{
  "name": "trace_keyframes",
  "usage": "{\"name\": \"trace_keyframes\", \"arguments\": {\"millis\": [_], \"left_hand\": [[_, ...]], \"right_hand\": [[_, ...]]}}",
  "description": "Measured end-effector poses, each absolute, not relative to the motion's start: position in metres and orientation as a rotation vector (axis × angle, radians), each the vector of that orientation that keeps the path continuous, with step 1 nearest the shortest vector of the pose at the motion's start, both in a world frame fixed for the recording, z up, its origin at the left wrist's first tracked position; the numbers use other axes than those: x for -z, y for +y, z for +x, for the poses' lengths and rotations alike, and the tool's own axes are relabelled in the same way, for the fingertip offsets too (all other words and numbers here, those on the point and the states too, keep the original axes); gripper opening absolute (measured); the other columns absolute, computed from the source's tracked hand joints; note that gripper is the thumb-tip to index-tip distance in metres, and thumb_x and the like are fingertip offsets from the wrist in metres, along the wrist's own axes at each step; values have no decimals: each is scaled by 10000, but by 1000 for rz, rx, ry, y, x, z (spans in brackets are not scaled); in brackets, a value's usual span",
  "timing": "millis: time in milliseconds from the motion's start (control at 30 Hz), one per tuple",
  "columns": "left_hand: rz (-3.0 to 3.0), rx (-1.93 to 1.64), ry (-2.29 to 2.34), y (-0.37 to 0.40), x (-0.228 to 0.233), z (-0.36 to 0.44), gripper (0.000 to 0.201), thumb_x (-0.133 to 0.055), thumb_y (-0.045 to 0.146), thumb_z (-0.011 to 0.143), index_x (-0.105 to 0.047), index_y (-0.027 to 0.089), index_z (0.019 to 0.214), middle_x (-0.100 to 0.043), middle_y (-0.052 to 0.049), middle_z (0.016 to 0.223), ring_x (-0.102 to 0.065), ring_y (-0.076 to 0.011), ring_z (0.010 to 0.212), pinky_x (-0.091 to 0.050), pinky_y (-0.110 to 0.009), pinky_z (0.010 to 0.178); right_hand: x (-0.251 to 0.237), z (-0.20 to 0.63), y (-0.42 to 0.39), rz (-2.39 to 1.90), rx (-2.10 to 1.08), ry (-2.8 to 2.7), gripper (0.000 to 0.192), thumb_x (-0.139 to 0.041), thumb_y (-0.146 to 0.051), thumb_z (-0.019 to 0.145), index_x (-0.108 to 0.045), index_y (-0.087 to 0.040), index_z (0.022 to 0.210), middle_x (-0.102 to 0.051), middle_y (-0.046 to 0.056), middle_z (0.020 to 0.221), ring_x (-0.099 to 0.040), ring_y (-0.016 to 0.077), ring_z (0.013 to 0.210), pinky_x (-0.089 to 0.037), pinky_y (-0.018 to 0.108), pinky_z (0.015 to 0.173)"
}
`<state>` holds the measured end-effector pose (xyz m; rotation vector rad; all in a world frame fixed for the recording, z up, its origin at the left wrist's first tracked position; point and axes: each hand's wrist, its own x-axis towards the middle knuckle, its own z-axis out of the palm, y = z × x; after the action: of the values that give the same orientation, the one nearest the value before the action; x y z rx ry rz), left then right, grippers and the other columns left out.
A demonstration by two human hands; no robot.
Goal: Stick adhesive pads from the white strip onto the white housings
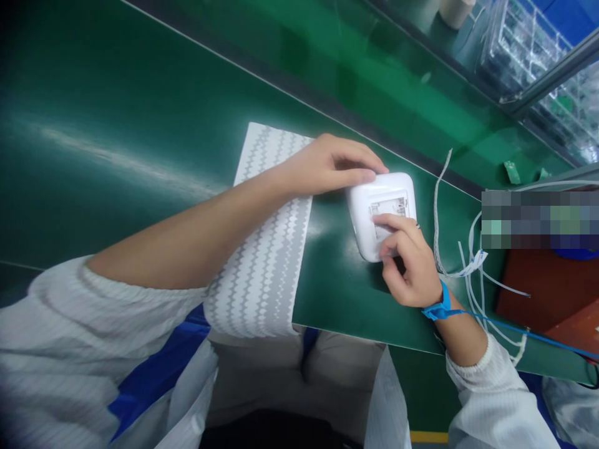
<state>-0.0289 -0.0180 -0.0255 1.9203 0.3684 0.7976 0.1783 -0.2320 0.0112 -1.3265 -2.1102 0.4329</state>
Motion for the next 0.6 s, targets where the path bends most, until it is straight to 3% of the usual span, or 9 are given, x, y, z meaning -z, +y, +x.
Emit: {"name": "trace_keyframes", "arguments": {"millis": [133,333,433,600], "left_hand": [[1928,-799,373,-17,27,-29,257,-777,395,1038,-929,267,1200,-898,-60,1283,-826,-268,1242,-625,-421,1141],[1918,-794,355,-17,26,-28,257,-773,374,1034,-930,265,1206,-896,-63,1281,-821,-268,1238,-616,-422,1136],[1895,-786,349,-17,26,-25,255,-772,353,1029,-929,265,1209,-892,-65,1290,-812,-265,1248,-603,-434,1154],[1847,-774,330,-16,25,-21,236,-800,353,1005,-940,250,1166,-894,-82,1272,-812,-268,1225,-589,-437,1153]], "right_hand": [[-11,178,-231,-1306,-415,-2185,301,-653,-117,1002,-660,-280,1256,-673,157,1548,-692,383,1349,-628,626,1095],[-13,181,-227,-1307,-374,-2351,738,-579,-87,1025,-585,-395,1696,-546,145,1617,-602,404,1482,-625,630,1102],[-11,182,-228,-1302,-325,-2293,771,-602,-115,1031,-545,-388,1751,-596,157,1572,-645,408,1418,-620,639,1086],[-7,158,-241,-1207,-55,-2056,654,-684,-142,1014,-672,-339,1638,-734,139,1326,-727,389,1193,-618,611,1014]]}}
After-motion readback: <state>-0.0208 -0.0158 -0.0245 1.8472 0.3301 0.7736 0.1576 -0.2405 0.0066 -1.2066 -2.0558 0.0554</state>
